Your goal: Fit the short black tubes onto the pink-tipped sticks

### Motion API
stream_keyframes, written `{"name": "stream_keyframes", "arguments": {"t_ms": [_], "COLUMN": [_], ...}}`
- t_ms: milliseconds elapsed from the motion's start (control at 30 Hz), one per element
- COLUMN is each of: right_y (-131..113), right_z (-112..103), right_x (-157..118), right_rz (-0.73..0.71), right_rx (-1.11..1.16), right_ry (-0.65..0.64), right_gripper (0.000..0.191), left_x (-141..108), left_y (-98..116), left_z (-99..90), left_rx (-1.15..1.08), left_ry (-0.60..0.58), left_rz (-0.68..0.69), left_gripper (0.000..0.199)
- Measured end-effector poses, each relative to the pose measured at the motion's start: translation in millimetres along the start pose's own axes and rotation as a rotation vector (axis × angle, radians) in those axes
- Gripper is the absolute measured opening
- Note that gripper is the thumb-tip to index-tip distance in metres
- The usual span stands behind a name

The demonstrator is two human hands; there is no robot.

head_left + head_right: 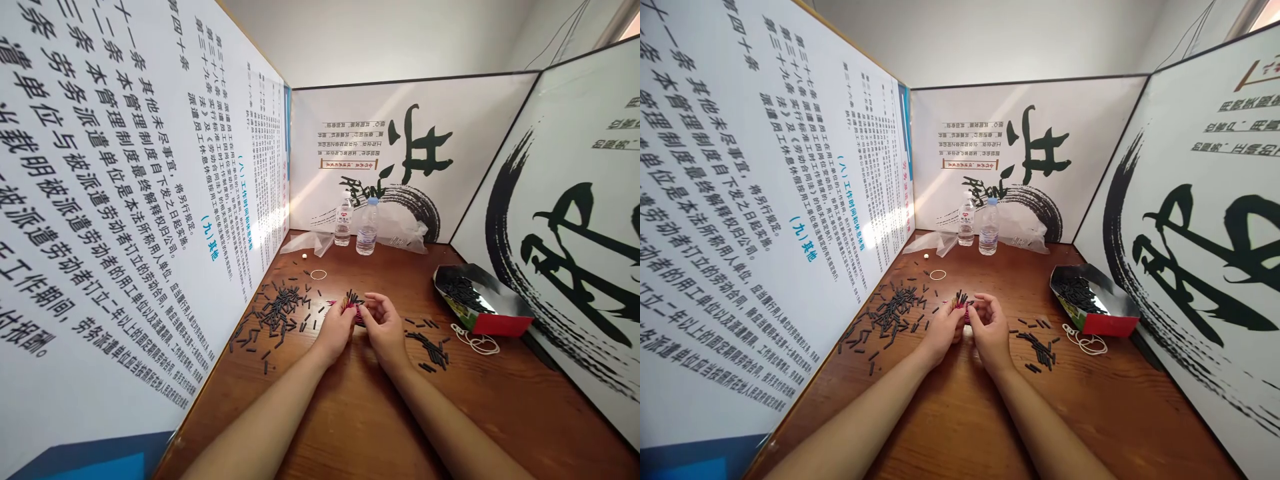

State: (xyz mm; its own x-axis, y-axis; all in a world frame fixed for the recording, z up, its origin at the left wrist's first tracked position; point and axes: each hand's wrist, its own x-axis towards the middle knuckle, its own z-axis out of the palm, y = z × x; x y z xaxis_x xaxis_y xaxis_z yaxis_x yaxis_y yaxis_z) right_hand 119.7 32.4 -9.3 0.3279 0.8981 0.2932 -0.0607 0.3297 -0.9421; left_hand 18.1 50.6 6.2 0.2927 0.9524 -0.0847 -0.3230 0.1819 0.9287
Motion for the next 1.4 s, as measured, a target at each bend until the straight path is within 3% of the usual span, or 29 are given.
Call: {"name": "stream_keyframes", "arguments": {"t_ms": [200,567,1400], "right_y": [-0.3,4.2,1.1], "right_z": [1.5,-1.4,-1.6], "right_x": [-0.8,-0.9,-1.1], "right_rz": [-0.018,0.041,-0.042], "right_rx": [-0.063,-0.040,-0.135], "right_ry": [-0.032,-0.067,-0.043], "right_gripper": [0.029,0.030,0.020], "left_x": [-0.9,0.3,3.2], "left_y": [3.1,1.9,-2.3], "left_z": [0.4,-0.9,-3.8], "left_rx": [-0.060,-0.068,-0.033], "left_ry": [-0.023,-0.036,-0.056], "left_rz": [-0.070,-0.077,-0.067], "left_gripper": [0.021,0.026,0.018]}}
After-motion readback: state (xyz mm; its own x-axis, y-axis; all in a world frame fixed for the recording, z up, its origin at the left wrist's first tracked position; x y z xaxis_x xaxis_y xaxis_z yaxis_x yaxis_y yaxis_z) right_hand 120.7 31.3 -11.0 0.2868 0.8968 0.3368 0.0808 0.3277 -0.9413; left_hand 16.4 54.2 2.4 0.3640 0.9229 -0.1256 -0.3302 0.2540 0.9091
